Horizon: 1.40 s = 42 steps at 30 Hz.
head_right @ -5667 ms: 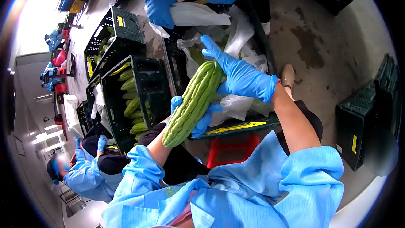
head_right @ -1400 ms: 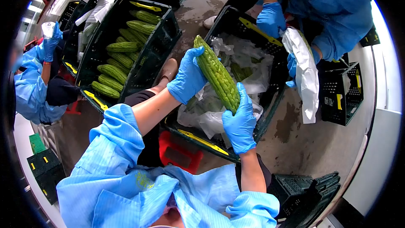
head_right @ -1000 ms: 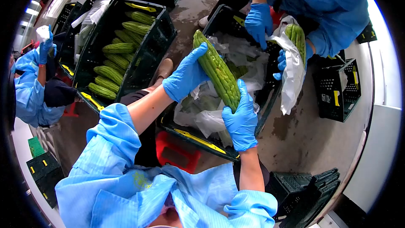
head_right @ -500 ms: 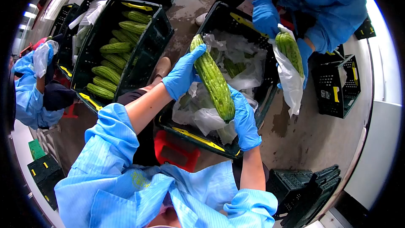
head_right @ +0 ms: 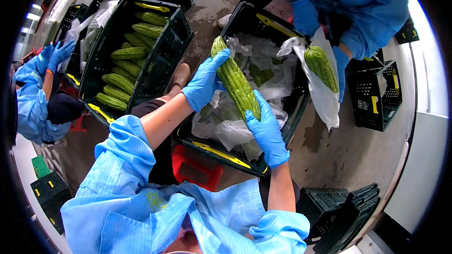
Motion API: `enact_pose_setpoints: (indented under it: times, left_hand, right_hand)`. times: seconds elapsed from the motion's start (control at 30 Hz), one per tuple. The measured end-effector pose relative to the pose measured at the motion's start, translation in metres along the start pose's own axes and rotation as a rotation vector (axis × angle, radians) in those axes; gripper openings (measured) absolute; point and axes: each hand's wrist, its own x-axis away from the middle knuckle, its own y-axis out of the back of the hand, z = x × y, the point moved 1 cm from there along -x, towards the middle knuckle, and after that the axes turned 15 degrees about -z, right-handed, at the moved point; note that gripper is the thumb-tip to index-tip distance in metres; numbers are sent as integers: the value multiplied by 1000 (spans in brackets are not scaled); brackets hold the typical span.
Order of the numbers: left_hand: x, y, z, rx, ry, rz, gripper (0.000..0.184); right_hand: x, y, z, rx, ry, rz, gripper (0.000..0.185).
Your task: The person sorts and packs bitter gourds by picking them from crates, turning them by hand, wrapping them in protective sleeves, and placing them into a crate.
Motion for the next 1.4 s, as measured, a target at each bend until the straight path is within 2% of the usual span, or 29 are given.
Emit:
enact_pose_setpoints:
  times: [0.17,0.27,0.37,0.47,0.57,0.67,0.77,0.9,1.1,1.33,1.4]
  left_hand:
    - [9,-4,-5,30,-150,7,52]
    - [12,-6,-6,29,-184,-34,53]
    - [10,-6,-3,48,-172,-38,53]
    - [15,-5,-6,48,-121,-30,54]
    - [5,0,0,46,-45,40,52]
    - [0,0,10,131,18,61,49]
    - [0,-1,14,190,3,202,47]
    - [8,-2,3,282,141,419,46]
    - [23,-3,1,220,186,583,48]
    - [18,-3,6,339,215,609,47]
    - [20,-5,5,346,159,588,45]
  right_hand:
    - [1,-6,-2,-54,-19,-97,55]
    - [2,-5,0,14,44,-144,56]
    - [1,-5,-3,150,179,-213,57]
    - [4,-3,0,316,168,-238,55]
    - [6,-2,-1,436,206,-279,50]
    - [7,-2,3,382,253,-339,53]
    - [4,0,1,426,435,-439,59]
    - [3,0,0,538,580,-521,62]
    - [-2,-1,10,694,792,-550,67]
    - [-8,-4,9,706,810,-513,69]
    - [-8,-4,11,719,843,-529,68]
